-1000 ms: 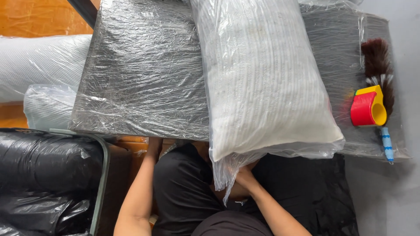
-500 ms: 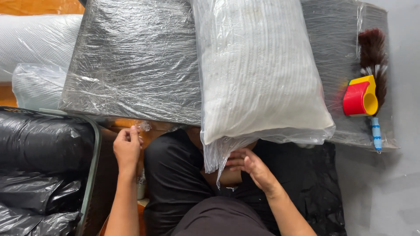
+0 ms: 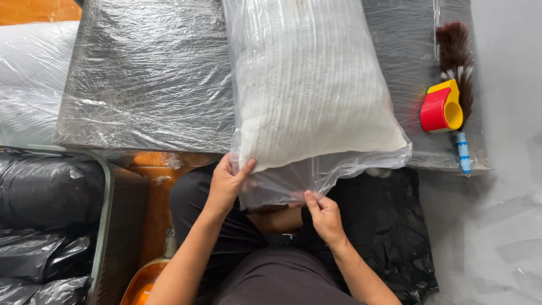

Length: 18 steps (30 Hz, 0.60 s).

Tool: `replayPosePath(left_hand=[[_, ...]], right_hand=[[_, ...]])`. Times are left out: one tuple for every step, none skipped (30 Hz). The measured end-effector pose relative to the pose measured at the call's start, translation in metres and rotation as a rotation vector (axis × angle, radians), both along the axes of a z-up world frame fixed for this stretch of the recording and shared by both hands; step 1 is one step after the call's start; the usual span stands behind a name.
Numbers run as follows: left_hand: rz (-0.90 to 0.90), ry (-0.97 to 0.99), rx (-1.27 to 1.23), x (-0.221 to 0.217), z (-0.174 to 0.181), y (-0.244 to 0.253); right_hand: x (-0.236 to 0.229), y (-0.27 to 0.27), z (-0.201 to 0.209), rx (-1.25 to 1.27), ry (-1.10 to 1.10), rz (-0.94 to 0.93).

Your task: Cleaning a workspace with a duster and then sealing a compressed pillow inside a plastic bag.

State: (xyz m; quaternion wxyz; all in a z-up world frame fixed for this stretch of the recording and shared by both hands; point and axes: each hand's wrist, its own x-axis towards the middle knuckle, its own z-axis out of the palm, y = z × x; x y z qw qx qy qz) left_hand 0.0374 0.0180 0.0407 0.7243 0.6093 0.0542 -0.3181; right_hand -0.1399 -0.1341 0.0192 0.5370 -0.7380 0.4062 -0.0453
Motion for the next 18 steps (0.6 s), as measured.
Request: replayPosePath(left_hand=[[0.004, -0.071, 0.064, -0.001, -0.001, 0.003], [0.007, -0.142, 0.127, -0.001, -0.002, 0.007], [0.006, -0.146, 0.125, -0.001, -0.019, 0.012], [-0.035, -0.149, 0.114, 0.000, -0.037, 0.016], [-0.075, -0.151, 0.106, 0.000, -0.054, 0.022], [-0.076, -0.155, 0.106, 0.000, -0.045, 0.020], [-0.040, -0.178, 0.107, -0.002, -0.035, 0.020], [-0.005, -0.202, 0.108, -0.003, -0.026, 0.019], [-0.001, -0.205, 0.108, -0.003, -0.036, 0.021], [0.038, -0.260, 0.143, -0.003, -0.046, 0.024], [0.076, -0.315, 0.176, -0.002, -0.055, 0.025], [0.078, -0.318, 0.174, -0.003, -0.047, 0.024], [0.116, -0.314, 0.160, -0.002, -0.038, 0.023], [0.153, -0.310, 0.146, -0.002, -0.029, 0.022], [0.157, -0.313, 0.144, -0.002, -0.027, 0.021], [0.183, -0.302, 0.116, -0.002, -0.024, 0.019], [0.213, -0.289, 0.090, -0.002, -0.022, 0.019], [0.220, -0.290, 0.091, 0.002, -0.021, 0.019]], right_hand=[[-0.006, 0.004, 0.001, 0.041, -0.043, 0.029], [-0.012, 0.009, 0.002, 0.083, -0.086, 0.057], [-0.017, 0.003, -0.002, 0.080, -0.090, 0.056], [-0.023, -0.004, -0.006, 0.015, -0.147, 0.054], [-0.029, -0.009, -0.010, -0.048, -0.202, 0.052], [-0.028, -0.023, -0.004, -0.048, -0.205, 0.051], [-0.028, -0.037, 0.002, -0.349, -0.381, -0.039], [-0.027, -0.050, 0.009, -0.651, -0.553, -0.134], [-0.025, -0.075, 0.009, -0.649, -0.557, -0.133], [-0.022, -0.100, 0.010, -0.906, -0.510, -0.157], [-0.020, -0.126, 0.011, -1.163, -0.457, -0.181], [-0.018, -0.136, 0.014, -1.164, -0.461, -0.182], [-0.017, -0.146, 0.017, -0.947, -0.314, -0.211], [-0.015, -0.157, 0.020, -0.727, -0.171, -0.235], [-0.021, -0.166, 0.008, -0.728, -0.175, -0.234], [-0.026, -0.175, -0.005, -0.576, -0.292, -0.259], [-0.030, -0.184, -0.018, -0.419, -0.405, -0.275], [-0.033, -0.184, -0.011, -0.417, -0.408, -0.268]])
